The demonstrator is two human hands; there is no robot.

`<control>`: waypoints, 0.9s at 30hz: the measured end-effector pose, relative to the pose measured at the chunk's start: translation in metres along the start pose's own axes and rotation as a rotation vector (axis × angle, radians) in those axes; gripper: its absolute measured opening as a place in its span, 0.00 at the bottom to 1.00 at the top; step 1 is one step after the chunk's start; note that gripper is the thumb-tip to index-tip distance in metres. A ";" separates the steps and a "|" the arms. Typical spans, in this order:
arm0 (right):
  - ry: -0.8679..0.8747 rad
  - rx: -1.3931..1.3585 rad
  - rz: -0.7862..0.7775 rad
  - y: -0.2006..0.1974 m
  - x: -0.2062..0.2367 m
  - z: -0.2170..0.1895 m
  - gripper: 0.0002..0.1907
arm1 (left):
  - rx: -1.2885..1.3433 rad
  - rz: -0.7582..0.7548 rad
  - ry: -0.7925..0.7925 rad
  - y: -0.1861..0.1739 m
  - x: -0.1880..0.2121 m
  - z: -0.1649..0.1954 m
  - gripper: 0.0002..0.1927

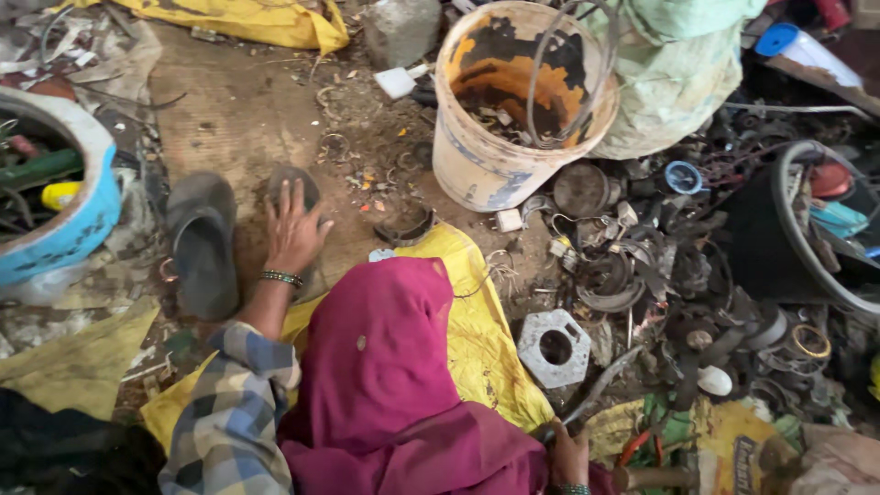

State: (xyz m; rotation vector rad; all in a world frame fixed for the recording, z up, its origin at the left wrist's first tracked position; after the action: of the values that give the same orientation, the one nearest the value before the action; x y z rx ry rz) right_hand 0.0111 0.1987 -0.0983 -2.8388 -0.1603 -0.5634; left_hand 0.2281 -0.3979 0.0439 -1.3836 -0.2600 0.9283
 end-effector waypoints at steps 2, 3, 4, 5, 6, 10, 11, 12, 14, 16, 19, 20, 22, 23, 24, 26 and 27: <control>-0.097 0.107 -0.001 0.000 0.003 -0.010 0.11 | -0.069 -0.064 -0.064 0.007 0.006 -0.005 0.27; -0.072 0.115 0.000 0.000 0.004 -0.010 0.12 | -0.110 -0.052 -0.083 0.007 0.008 -0.008 0.27; -0.046 0.120 0.000 0.000 0.005 -0.010 0.13 | -0.152 -0.038 -0.101 0.006 0.010 -0.011 0.26; -0.019 0.124 0.003 0.000 0.005 -0.010 0.14 | -0.194 -0.024 -0.116 0.004 0.012 -0.015 0.26; -0.015 0.099 0.009 -0.001 0.005 -0.011 0.15 | -0.322 -0.033 -0.140 0.001 0.013 -0.022 0.25; -0.005 0.271 0.069 -0.007 -0.003 -0.013 0.21 | -0.306 -0.136 -0.144 -0.004 0.013 -0.034 0.30; -0.018 0.281 0.071 -0.010 -0.005 -0.013 0.20 | -0.300 -0.145 -0.122 -0.006 0.011 -0.031 0.30; -0.029 0.290 0.074 -0.011 -0.008 -0.013 0.20 | -0.271 -0.115 -0.093 -0.010 0.009 -0.025 0.27; -0.092 0.535 0.127 -0.018 -0.011 -0.018 0.24 | -0.145 -0.167 -0.101 -0.007 0.005 -0.015 0.37; -0.202 0.622 0.138 -0.020 -0.010 -0.025 0.32 | -0.140 -0.098 -0.045 -0.015 -0.009 0.011 0.36; -0.151 0.794 0.135 -0.024 -0.008 -0.020 0.39 | 0.046 -0.212 0.150 -0.021 -0.029 0.074 0.32; -0.153 0.827 0.138 -0.024 -0.006 -0.021 0.38 | 0.115 -0.244 0.205 -0.025 -0.035 0.099 0.31; -0.156 0.893 0.132 -0.025 -0.003 -0.023 0.36 | 0.250 -0.279 0.333 -0.034 -0.041 0.163 0.29; -0.168 0.884 0.124 -0.025 -0.002 -0.025 0.35 | 0.310 -0.293 0.394 -0.037 -0.042 0.198 0.29; -0.181 0.875 0.116 -0.025 -0.002 -0.027 0.33 | 0.362 -0.310 0.460 -0.035 -0.039 0.238 0.28; -0.197 0.852 0.100 -0.026 -0.001 -0.031 0.32 | 0.467 -0.285 0.628 -0.032 -0.022 0.315 0.25; -0.200 0.837 0.090 -0.027 0.000 -0.034 0.32 | 0.625 -0.249 0.664 -0.030 -0.007 0.350 0.24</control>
State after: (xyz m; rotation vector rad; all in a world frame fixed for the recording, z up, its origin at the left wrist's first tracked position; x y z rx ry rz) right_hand -0.0053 0.2163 -0.0619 -2.0601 -0.2347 -0.1283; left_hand 0.0057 -0.1480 0.1513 -0.9709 0.3362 0.2621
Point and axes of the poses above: each hand's wrist, its own x-axis away from the middle knuckle, its own y-axis out of the palm, z = x × y, the point moved 7 cm from there along -x, towards the middle knuckle
